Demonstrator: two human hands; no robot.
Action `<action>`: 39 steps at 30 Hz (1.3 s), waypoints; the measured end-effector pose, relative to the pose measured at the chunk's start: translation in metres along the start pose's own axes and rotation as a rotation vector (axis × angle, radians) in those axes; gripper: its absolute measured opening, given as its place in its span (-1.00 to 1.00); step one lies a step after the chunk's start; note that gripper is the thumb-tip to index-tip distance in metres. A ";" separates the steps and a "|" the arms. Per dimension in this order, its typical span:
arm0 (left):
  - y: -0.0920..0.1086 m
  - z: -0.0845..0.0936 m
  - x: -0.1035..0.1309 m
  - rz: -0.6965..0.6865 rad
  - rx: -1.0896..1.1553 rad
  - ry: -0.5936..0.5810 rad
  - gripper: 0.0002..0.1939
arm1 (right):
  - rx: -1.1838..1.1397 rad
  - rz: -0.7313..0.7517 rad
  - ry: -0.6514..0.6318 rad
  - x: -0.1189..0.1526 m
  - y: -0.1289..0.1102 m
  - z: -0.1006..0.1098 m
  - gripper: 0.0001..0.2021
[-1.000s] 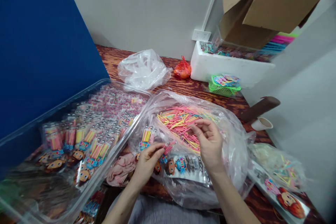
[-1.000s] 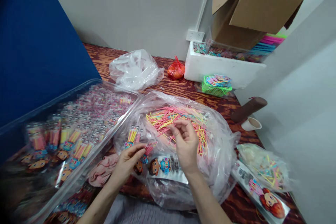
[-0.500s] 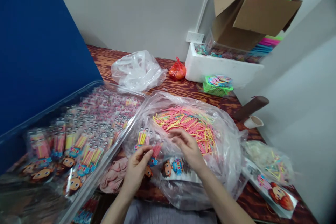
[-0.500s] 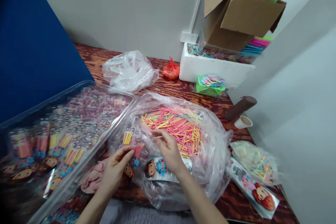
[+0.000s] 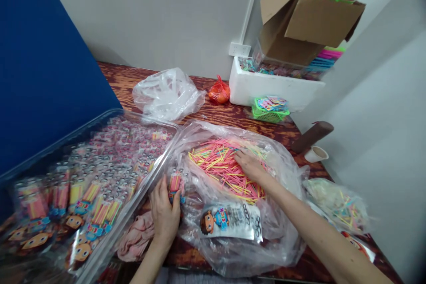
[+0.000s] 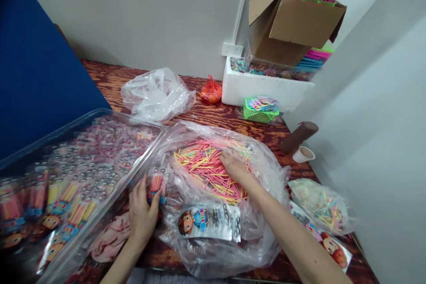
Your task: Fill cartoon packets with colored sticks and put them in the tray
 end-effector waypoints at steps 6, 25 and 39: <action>0.000 0.001 -0.001 0.007 0.012 -0.058 -0.42 | -0.040 -0.025 0.021 0.003 0.008 0.003 -0.77; 0.052 0.020 0.016 -0.131 0.050 -0.080 -0.35 | -0.633 -0.185 0.086 0.024 0.016 0.018 -0.81; 0.140 -0.050 0.010 -0.276 0.600 -0.543 -0.61 | -1.890 0.084 -0.553 0.091 -0.134 -0.048 -0.65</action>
Point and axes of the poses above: each hand's wrist, its own x-axis away from the middle knuckle, its own z-axis out of the back of the hand, y = z × x, the point moved 9 cm from there along -x, towards the middle knuckle, and after that the axes turned 11 degrees about -y, right-handed, at the moved point
